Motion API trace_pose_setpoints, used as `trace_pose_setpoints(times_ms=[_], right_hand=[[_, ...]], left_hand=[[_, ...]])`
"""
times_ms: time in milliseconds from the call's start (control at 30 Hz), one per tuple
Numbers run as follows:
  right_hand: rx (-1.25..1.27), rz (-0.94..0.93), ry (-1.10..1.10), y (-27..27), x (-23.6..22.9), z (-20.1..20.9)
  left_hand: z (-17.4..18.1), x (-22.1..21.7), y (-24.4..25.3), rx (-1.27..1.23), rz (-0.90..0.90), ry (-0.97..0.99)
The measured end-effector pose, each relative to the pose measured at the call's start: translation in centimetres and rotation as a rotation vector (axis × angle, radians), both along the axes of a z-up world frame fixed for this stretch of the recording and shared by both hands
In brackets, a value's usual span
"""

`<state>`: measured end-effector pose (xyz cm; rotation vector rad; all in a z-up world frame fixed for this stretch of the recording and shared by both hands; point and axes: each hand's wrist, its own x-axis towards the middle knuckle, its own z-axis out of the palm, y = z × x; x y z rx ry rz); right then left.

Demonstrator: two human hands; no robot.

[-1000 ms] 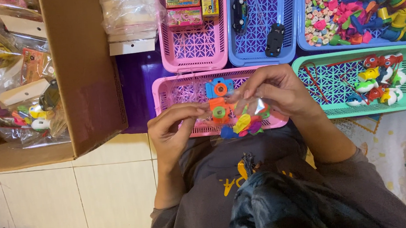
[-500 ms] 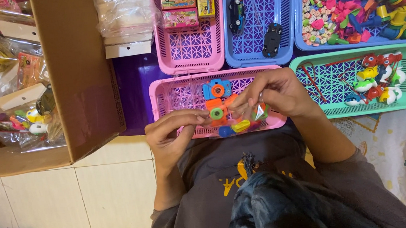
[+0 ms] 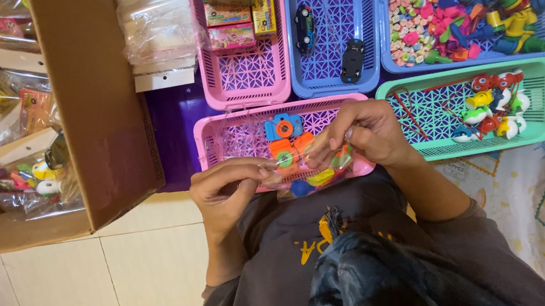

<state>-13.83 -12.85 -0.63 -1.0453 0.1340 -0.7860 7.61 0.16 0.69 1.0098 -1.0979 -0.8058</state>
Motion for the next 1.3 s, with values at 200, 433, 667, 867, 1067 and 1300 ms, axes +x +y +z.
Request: trace_pose_setpoints(times_ms=[200, 433, 667, 867, 1067, 1300], right_hand=[[0.003, -0.044, -0.02, 0.3, -0.6, -1.1], [-0.101, -0.101, 0.059, 0.2, -0.8, -0.3], [-0.23, -0.099, 0.134, -0.3, -2.0, -1.5], [-0.239, -0.109, 0.134, -0.3, -2.0, -0.5], [-0.308, -0.185, 0.242, 0.0, -2.1, 0.3], [-0.359, -0.24, 0.362, -0.2, -2.3, 0.9]], left_hand=[[-1.3, -0.3, -0.2, 0.0, -0.038, 0.055], [-2.1, -0.3, -0.5, 0.003, -0.031, 0.076], [-3.1, -0.4, -0.4, 0.013, -0.02, 0.069], [-2.5, -0.5, -0.8, 0.026, -0.025, 0.025], [-2.3, -0.4, -0.9, 0.09, -0.074, 0.038], [-1.3, -1.0, -2.0, 0.121, 0.006, -0.035]])
